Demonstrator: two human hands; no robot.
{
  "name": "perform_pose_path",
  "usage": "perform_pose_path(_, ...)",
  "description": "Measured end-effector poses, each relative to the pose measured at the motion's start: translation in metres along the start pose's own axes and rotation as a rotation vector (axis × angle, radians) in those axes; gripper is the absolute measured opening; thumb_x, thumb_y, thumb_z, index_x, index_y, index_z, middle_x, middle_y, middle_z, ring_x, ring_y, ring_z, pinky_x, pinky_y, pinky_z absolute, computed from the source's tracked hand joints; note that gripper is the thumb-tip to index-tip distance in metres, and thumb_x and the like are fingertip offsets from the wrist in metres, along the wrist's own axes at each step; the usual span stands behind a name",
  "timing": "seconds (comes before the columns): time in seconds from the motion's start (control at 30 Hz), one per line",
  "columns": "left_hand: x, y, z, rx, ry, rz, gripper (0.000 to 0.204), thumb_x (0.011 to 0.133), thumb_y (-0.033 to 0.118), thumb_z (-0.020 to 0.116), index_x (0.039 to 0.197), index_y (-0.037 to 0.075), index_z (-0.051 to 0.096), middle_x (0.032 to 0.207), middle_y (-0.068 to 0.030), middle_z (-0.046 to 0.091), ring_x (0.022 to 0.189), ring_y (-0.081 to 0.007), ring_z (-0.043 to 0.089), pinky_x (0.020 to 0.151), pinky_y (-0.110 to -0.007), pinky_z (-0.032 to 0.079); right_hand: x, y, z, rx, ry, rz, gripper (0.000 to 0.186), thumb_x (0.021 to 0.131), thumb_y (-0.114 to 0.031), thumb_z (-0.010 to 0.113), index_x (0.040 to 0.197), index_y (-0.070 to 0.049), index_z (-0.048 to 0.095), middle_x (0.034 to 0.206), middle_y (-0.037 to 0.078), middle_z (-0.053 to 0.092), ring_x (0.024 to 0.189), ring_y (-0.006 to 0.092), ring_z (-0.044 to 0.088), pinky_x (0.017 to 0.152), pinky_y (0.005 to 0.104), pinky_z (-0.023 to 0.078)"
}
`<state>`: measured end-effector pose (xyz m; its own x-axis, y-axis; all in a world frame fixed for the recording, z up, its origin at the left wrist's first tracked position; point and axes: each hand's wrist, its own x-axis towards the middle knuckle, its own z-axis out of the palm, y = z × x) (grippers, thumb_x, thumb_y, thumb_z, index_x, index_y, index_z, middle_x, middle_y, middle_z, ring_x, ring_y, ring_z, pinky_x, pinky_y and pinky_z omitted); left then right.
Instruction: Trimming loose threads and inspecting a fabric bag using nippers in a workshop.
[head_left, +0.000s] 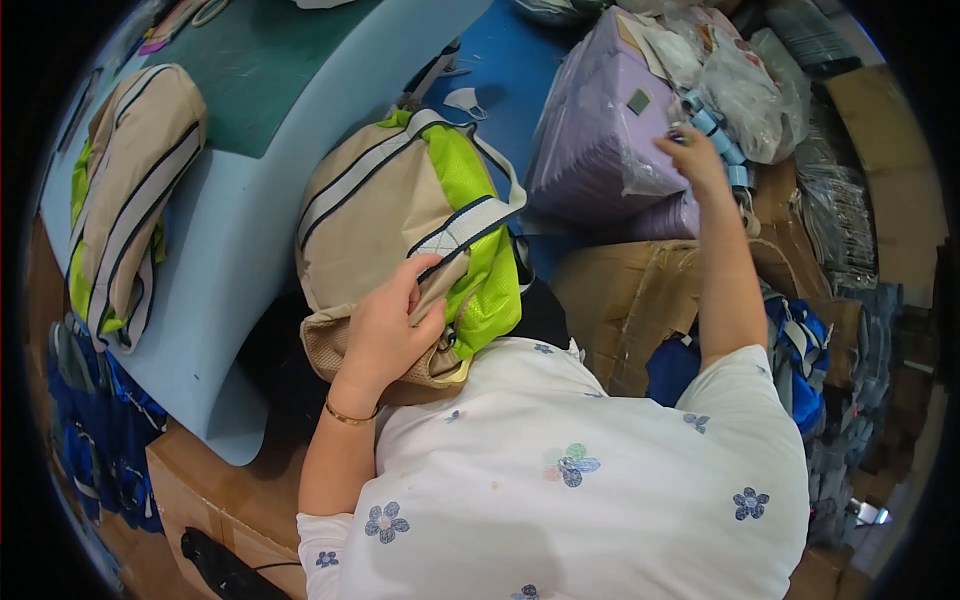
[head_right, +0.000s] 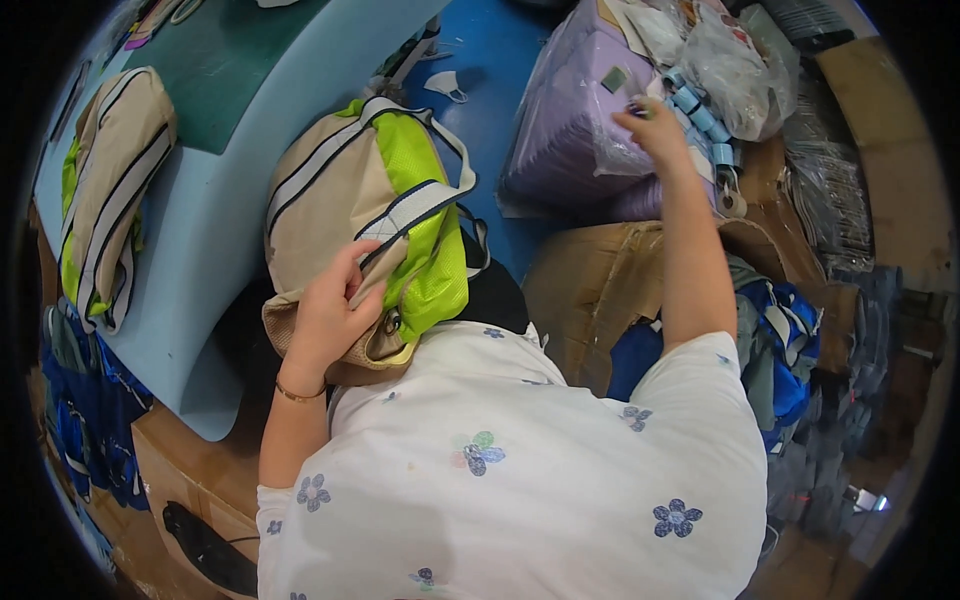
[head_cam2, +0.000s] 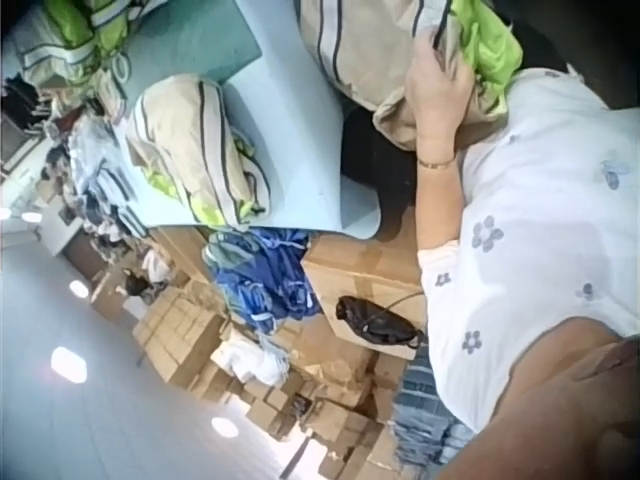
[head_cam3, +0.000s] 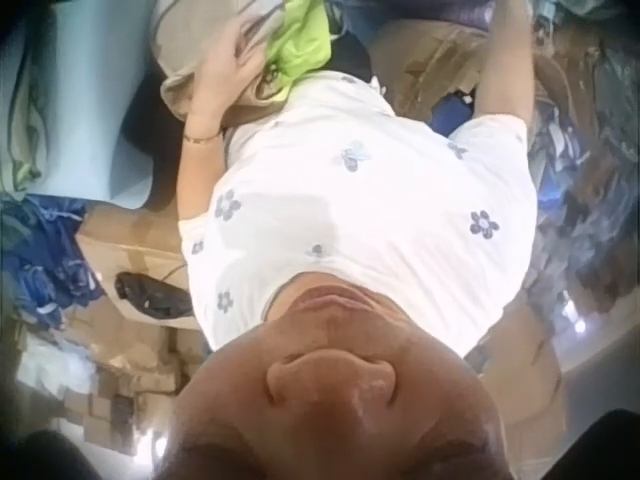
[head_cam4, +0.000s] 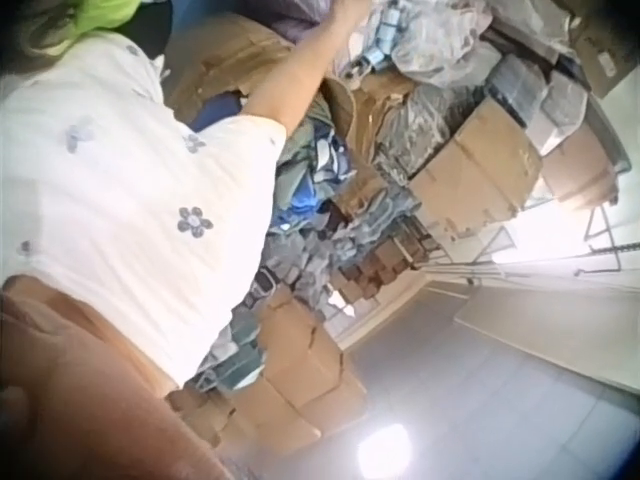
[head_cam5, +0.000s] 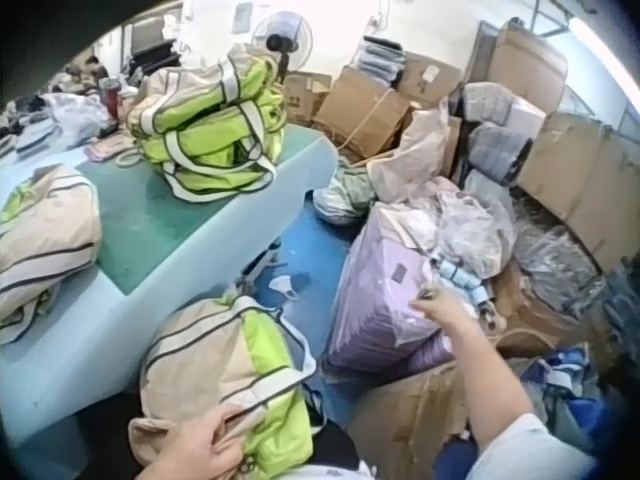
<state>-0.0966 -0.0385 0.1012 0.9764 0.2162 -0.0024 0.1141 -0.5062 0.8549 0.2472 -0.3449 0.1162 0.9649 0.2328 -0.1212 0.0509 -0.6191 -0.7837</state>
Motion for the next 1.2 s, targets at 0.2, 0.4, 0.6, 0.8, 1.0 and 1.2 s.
perform_pose_path(0.2, 0.000, 0.003, 0.001, 0.054, 0.013, 0.035, 0.055, 0.074, 0.012, 0.067, 0.126, 0.009, 0.050, 0.065, -0.0063, 0.050, 0.057, -0.0231, 0.054, 0.054, -0.035, 0.044, 0.005, 0.034, 0.023, -0.429, -0.174, 0.086, 0.040, 0.071, -0.018, 0.076, 0.104, -0.002, 0.062, 0.082, 0.009, 0.063, 0.063, 0.0165, 0.061, 0.056, 0.0314, 0.050)
perform_pose_path(0.4, 0.002, 0.008, 0.011, 0.171, 0.003, -0.078, 0.066, 0.072, 0.016, 0.067, 0.133, 0.009, 0.044, 0.068, -0.0075, 0.055, 0.060, -0.0260, 0.058, 0.056, -0.037, 0.047, 0.006, 0.038, 0.031, -0.782, -0.120, -0.056, 0.032, 0.076, -0.021, 0.070, 0.105, -0.007, 0.066, 0.089, 0.009, 0.067, 0.071, 0.0169, 0.063, 0.062, 0.0316, 0.050)
perform_pose_path(0.6, -0.001, 0.012, 0.021, 0.258, 0.106, 0.153, 0.038, 0.075, 0.005, 0.062, 0.112, 0.015, 0.066, 0.069, -0.0068, 0.055, 0.062, -0.0267, 0.056, 0.056, -0.036, 0.047, -0.030, -0.012, 0.079, 0.131, -0.392, 0.103, 0.023, 0.086, -0.021, 0.065, 0.105, -0.009, 0.064, 0.091, 0.001, 0.066, 0.070, 0.0073, 0.056, 0.057, 0.0200, 0.044)
perform_pose_path(0.8, -0.005, 0.007, 0.027, 0.385, 0.076, 0.311, 0.040, 0.072, 0.007, 0.062, 0.112, 0.013, 0.063, 0.070, -0.0034, 0.053, 0.065, -0.0219, 0.055, 0.059, -0.035, 0.046, -0.075, -0.027, 0.150, 0.492, -0.491, 0.333, 0.018, 0.091, -0.021, 0.059, 0.107, -0.014, 0.056, 0.096, -0.002, 0.060, 0.086, 0.0117, 0.059, 0.073, 0.0297, 0.051)
perform_pose_path(1.0, -0.005, 0.002, 0.034, 0.317, 0.108, 0.342, 0.032, 0.074, 0.006, 0.064, 0.105, 0.010, 0.066, 0.068, -0.0057, 0.053, 0.061, -0.0242, 0.055, 0.055, -0.035, 0.045, -0.101, -0.030, 0.176, 0.637, -0.400, 0.354, 0.022, 0.085, -0.010, 0.064, 0.105, -0.015, 0.057, 0.089, -0.004, 0.058, 0.079, 0.0075, 0.057, 0.063, 0.0242, 0.043)
perform_pose_path(1.2, -0.004, -0.006, 0.033, 0.210, 0.142, 0.342, 0.039, 0.074, 0.007, 0.066, 0.112, 0.011, 0.063, 0.068, -0.0070, 0.053, 0.062, -0.0257, 0.055, 0.055, -0.035, 0.045, -0.106, -0.026, 0.175, 0.670, -0.310, 0.353, 0.024, 0.084, -0.005, 0.063, 0.105, -0.014, 0.057, 0.085, -0.003, 0.059, 0.074, 0.0076, 0.057, 0.061, 0.0215, 0.041)
